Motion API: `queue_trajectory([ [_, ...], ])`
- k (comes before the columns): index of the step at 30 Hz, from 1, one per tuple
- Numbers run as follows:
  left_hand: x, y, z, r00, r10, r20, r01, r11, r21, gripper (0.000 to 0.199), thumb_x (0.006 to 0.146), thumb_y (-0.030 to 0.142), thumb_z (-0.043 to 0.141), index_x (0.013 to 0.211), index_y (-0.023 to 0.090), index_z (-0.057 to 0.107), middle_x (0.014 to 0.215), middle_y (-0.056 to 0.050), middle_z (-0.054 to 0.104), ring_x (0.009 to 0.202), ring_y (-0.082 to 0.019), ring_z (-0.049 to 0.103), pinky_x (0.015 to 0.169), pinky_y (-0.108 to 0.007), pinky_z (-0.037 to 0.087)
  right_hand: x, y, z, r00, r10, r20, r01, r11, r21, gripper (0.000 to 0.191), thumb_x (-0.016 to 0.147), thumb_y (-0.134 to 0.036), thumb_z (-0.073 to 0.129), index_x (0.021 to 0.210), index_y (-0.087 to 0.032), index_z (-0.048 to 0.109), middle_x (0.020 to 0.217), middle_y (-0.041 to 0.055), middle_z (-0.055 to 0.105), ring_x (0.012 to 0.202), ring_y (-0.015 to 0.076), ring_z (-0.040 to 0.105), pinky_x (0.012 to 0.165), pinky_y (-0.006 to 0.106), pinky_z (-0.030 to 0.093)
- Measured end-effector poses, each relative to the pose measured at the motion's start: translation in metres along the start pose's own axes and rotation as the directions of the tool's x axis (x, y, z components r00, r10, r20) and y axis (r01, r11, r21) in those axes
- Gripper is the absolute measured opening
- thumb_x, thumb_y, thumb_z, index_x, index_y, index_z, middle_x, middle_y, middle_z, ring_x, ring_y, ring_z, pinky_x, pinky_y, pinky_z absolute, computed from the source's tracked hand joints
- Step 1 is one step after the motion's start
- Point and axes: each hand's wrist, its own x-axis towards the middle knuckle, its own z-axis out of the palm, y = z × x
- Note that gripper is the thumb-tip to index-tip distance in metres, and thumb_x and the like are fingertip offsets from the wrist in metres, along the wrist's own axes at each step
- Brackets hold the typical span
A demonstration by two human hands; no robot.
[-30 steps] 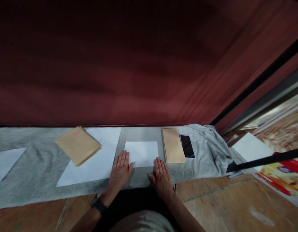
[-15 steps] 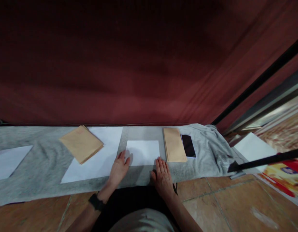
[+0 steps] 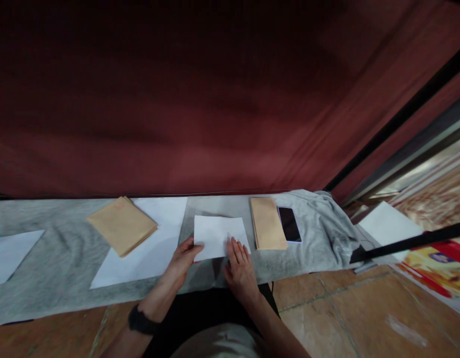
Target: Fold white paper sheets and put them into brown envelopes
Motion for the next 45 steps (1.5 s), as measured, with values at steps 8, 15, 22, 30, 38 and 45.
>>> queue_trajectory([
  [8,-0.008,0.018,0.015,1.0,0.017,-0.017,-0.022,0.928,-0.371,0.051,0.07,0.057,0.079,0.104,0.02,0.07,0.124,-0.01,0.069,0.117,-0.027,0.064,0.079,-0.03,0.056,0.069,-0.02,-0.046,0.908,0.4,0.122,-0.344,0.547,0.763,0.041,0.1,-0.044,0.046,0.126,-0.021,0.068,0.117,0.0068,0.075,0.106,0.0232,0.069,0.095,0.035,0.053],
  [15,0.001,-0.017,0.003,0.995,0.009,0.101,0.018,0.964,-0.265,0.059,0.06,0.044,0.089,0.11,0.019,0.071,0.104,-0.008,0.076,0.091,-0.023,0.07,0.074,-0.03,0.054,0.073,-0.002,-0.029,0.754,0.531,0.387,-0.471,0.027,0.882,0.047,0.078,-0.059,0.067,0.101,-0.018,0.072,0.081,0.0042,0.075,0.07,0.0217,0.069,0.067,0.032,0.054],
  [22,0.017,-0.039,0.002,0.988,0.128,0.087,-0.135,0.988,0.078,0.043,0.063,0.053,0.077,0.086,0.018,0.069,0.08,-0.004,0.075,0.072,-0.022,0.069,0.068,-0.033,0.054,0.077,0.034,0.019,0.797,0.572,0.193,-0.473,0.393,0.789,0.047,0.082,-0.06,0.057,0.098,-0.018,0.069,0.077,0.0035,0.071,0.069,0.0202,0.065,0.068,0.033,0.055],
  [30,0.038,-0.047,0.003,0.987,0.162,-0.008,-0.149,0.921,0.36,0.029,0.073,0.031,0.072,0.1,0.022,0.065,0.07,0.0,0.07,0.069,-0.023,0.07,0.066,-0.032,0.052,0.036,0.025,0.028,0.927,0.375,-0.007,-0.305,0.767,0.565,0.047,0.094,-0.029,0.05,0.139,-0.018,0.058,0.147,0.0158,0.055,0.135,0.0288,0.051,0.114,0.051,0.041],
  [38,0.024,-0.059,0.017,0.771,0.617,0.157,-0.444,0.345,0.827,0.04,0.097,0.04,0.048,0.126,0.016,0.062,0.125,-0.018,0.067,0.12,-0.033,0.062,0.103,-0.047,0.045,0.007,0.011,0.031,1.0,0.003,0.031,0.002,0.99,-0.139,0.049,0.101,-0.027,0.049,0.148,-0.014,0.05,0.155,0.0149,0.048,0.143,0.0277,0.044,0.118,0.048,0.034],
  [45,0.063,-0.062,0.085,0.585,0.456,0.671,-0.766,0.038,0.642,0.053,0.105,0.044,0.033,0.147,0.017,0.049,0.156,-0.012,0.048,0.147,-0.025,0.04,0.121,-0.047,0.03,0.007,0.014,0.034,0.995,-0.077,0.064,0.087,0.982,-0.168,0.052,0.095,-0.023,0.054,0.145,-0.007,0.052,0.142,0.0205,0.059,0.138,0.0301,0.049,0.119,0.049,0.034],
])
